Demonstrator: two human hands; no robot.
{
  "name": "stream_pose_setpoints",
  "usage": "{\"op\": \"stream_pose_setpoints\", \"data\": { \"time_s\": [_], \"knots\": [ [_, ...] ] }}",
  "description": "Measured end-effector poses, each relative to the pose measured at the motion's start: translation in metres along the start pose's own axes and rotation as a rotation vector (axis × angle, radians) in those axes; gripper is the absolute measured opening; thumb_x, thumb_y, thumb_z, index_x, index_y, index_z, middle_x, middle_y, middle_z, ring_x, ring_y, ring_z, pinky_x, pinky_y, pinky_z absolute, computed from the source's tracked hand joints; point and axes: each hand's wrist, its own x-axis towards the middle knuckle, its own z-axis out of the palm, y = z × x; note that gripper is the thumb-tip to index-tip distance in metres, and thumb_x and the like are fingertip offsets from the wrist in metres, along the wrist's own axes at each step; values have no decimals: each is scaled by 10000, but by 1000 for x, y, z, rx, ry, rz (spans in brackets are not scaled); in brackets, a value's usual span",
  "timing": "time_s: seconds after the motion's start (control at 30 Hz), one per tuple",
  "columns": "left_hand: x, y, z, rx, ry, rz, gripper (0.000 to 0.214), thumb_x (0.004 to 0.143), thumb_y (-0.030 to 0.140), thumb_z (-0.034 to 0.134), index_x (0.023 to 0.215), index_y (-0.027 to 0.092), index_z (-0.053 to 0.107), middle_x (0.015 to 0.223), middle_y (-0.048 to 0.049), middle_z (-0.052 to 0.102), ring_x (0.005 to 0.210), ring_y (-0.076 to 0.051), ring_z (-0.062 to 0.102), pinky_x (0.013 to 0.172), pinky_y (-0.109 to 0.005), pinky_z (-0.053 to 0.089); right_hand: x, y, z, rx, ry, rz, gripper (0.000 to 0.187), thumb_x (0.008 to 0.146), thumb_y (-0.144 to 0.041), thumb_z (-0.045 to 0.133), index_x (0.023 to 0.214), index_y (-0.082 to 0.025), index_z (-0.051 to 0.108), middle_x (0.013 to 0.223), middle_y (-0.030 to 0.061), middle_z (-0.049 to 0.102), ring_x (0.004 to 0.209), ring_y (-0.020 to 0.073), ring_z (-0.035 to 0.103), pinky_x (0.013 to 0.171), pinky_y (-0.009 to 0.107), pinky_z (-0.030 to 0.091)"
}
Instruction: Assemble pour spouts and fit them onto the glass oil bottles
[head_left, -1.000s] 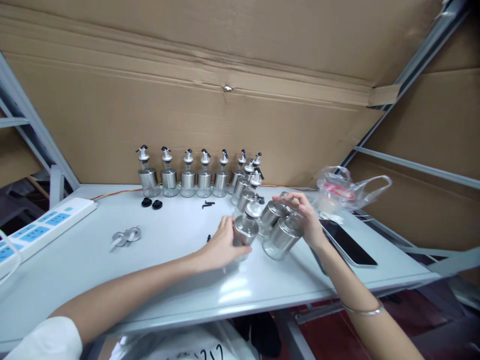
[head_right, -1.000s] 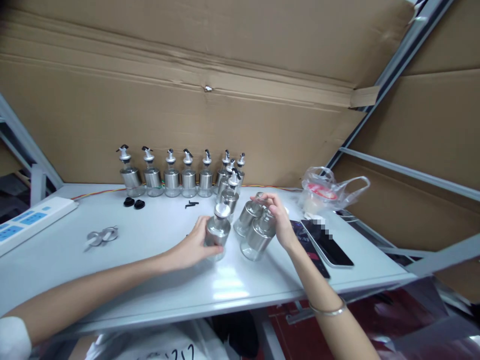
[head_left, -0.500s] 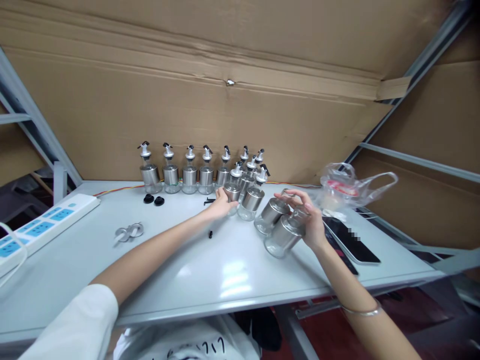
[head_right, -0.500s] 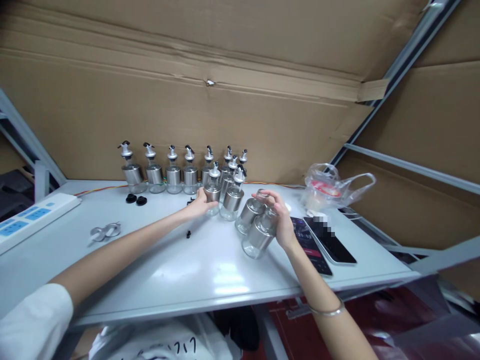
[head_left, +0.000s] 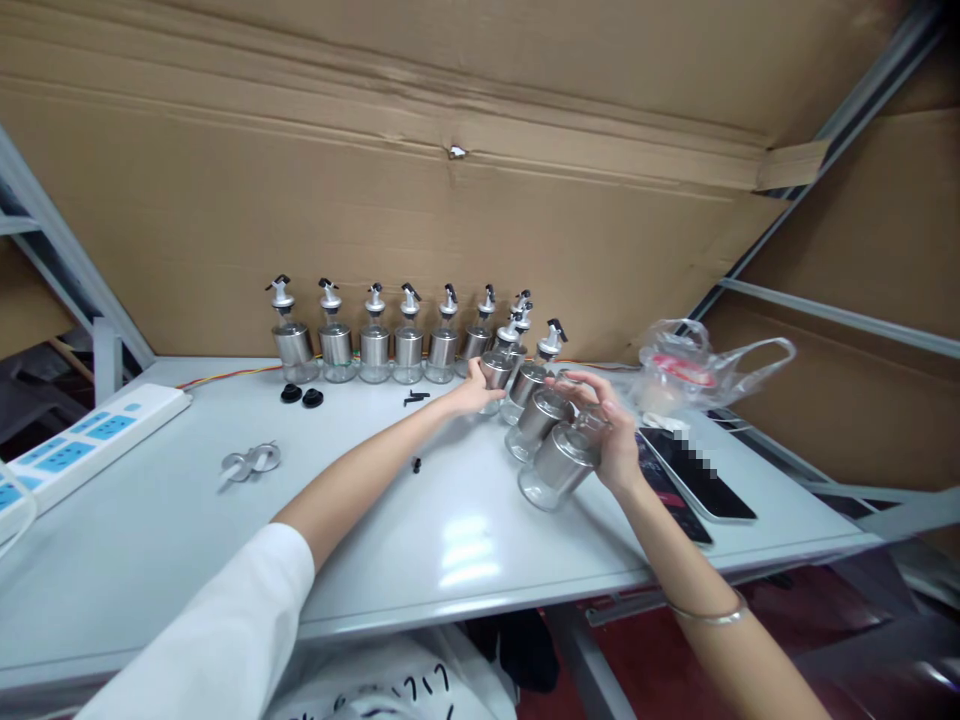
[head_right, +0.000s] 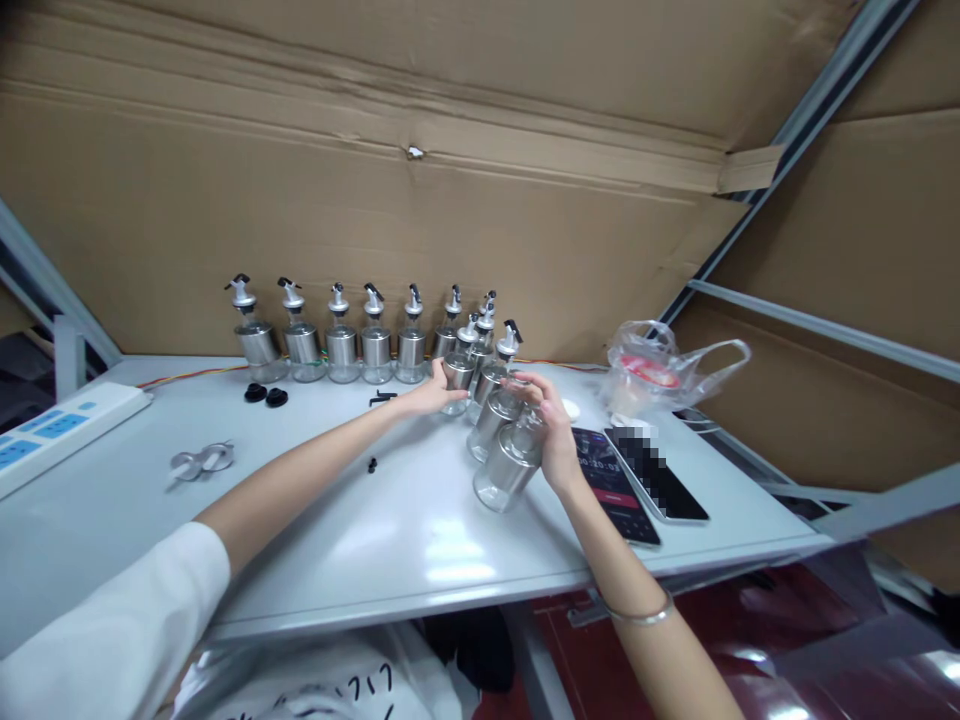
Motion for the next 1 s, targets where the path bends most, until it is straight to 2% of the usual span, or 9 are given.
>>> {"op": "stream_pose_setpoints", "data": {
  "time_s": [0.23,0.3,0.43,0.53,0.7,0.77,0.83,0.93,1.0],
  "knots": [
    [6,0,0,-8,17,18,803,590,123,764,1263,96,328,1305,-225,470,1278,-335,416,1095,-458,287,13,11,5,-102,4,-109,503,846,-565,395,1199,-257,579,1256,61,611,1215,282,519,1039,485,373],
    [-3,2,-2,-5,69,22,846,618,152,758,1313,98,278,1382,-241,386,1343,-343,336,1130,-462,229,16,13,7,-163,18,-131,533,877,-568,362,1263,-261,565,1321,58,577,1262,279,483,1063,486,353],
    [-31,9,8,10,219,98,930,751,343,680,1424,163,63,1552,-194,29,1462,-278,45,1188,-410,81,22,16,10,-293,49,-158,599,903,-598,299,1347,-258,513,1383,55,530,1299,281,454,1098,504,305],
    [-47,16,23,40,211,169,1008,726,455,699,1441,192,39,1570,-163,-27,1470,-261,-17,1196,-399,60,29,18,11,-335,67,-173,638,894,-622,290,1338,-231,528,1389,69,522,1302,296,449,1097,522,304],
    [-45,24,34,43,224,57,950,764,436,656,1452,191,48,1573,-153,-95,1464,-258,-113,1195,-403,17,38,20,15,-212,-2,-137,628,886,-614,312,1295,-209,565,1303,88,597,1220,284,532,1061,489,365],
    [-40,25,34,25,228,1,913,793,410,623,1455,197,31,1575,-146,-107,1460,-253,-135,1193,-410,8,36,24,19,-204,69,-184,575,900,-580,306,1256,-224,584,1317,69,586,1255,254,498,1095,473,316],
    [-38,25,33,-4,225,-45,906,807,403,604,1457,223,0,1577,-129,-125,1458,-248,-145,1192,-416,8,35,31,21,-167,264,-216,520,905,-547,309,1263,-258,553,1386,32,517,1329,208,408,1138,451,237],
    [-36,25,31,-29,202,-72,976,788,441,627,1456,245,-57,1577,-119,-151,1456,-261,-147,1190,-431,11,41,42,20,52,502,10,516,878,-584,298,1266,-306,495,1408,-9,466,1372,173,332,1124,441,269],
    [-34,25,29,-28,185,-76,1060,751,491,663,1457,230,-83,1574,-133,-155,1454,-282,-148,1187,-444,5,51,48,15,183,438,215,555,844,-650,284,1178,-284,534,1270,19,570,1273,210,463,1019,445,413]
  ]
}}
